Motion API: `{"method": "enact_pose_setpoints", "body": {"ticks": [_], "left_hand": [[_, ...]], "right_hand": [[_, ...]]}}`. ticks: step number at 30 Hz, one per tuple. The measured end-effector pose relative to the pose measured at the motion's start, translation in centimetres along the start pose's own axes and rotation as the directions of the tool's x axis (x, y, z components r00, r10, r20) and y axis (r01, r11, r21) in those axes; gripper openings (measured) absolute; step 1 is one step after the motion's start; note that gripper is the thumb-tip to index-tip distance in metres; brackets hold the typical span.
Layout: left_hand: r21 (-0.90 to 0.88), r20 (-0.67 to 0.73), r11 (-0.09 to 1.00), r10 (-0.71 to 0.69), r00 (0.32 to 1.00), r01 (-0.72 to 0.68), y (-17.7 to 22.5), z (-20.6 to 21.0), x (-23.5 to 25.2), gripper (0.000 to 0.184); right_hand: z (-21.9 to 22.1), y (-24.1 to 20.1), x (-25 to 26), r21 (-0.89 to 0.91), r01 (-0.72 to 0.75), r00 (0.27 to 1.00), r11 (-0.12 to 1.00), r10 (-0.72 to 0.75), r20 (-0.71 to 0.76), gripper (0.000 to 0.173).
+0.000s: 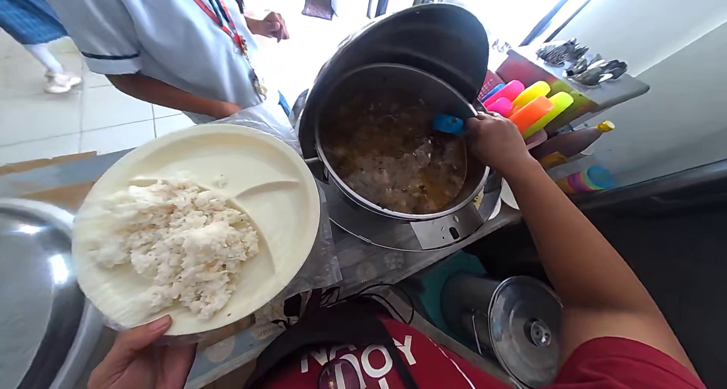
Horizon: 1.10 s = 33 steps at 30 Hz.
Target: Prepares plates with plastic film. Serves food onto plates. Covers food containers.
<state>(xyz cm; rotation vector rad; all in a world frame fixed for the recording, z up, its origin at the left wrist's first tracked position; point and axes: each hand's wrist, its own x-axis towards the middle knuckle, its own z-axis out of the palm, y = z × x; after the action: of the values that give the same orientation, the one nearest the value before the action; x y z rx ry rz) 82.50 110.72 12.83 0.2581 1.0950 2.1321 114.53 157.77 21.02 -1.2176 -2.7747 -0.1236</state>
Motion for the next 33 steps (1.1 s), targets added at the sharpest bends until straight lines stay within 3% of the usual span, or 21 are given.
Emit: {"method": "enact_pose_setpoints", "body": {"ticks": [6,12,16,20,24,33], "left_hand": [[0.040,0.018,0.999,-0.027,0.999,0.027,2.1,-0.9,0.6,0.029],[0.019,0.070,0.999,-0.043,0.997,0.042,2.6,-1.3,1.3,0.026],[0.005,0.091,0.999,-0.038,0.995,0.038,2.2,-1.8,2.0,0.026],[-0.028,0.087,0.999,-0.031,0.996,0.034,1.8,-1.5,2.5,0.023],[-0.062,0.099,0.997,-0.033,0.995,0.039,1.2,-2.3,2.9,0.024],[-0.025,0.076,1.000,0.011,0.997,-0.009,0.7,-1.5,3.1,0.023]], "right_hand": [[-1.1,-1.3,-0.4,0.005,-0.087,0.984,0.996,0.087,-0.158,0.020],[1.0,-2.2,0.6,-0.043,-0.155,0.986,0.987,0.157,0.049,0.018],[-1.3,-1.7,-0.2,0.004,-0.296,0.940,0.955,0.291,0.180,0.018],[-2.8,1.2,-0.8,0.147,-0.297,0.940,0.944,0.262,0.217,0.021],[-3.4,0.8,-1.3,0.341,-0.460,0.872,0.820,0.346,0.345,0.024],[-2.6,-3.3,-0.3,0.599,-0.544,0.826,0.588,0.250,0.506,0.018]]}}
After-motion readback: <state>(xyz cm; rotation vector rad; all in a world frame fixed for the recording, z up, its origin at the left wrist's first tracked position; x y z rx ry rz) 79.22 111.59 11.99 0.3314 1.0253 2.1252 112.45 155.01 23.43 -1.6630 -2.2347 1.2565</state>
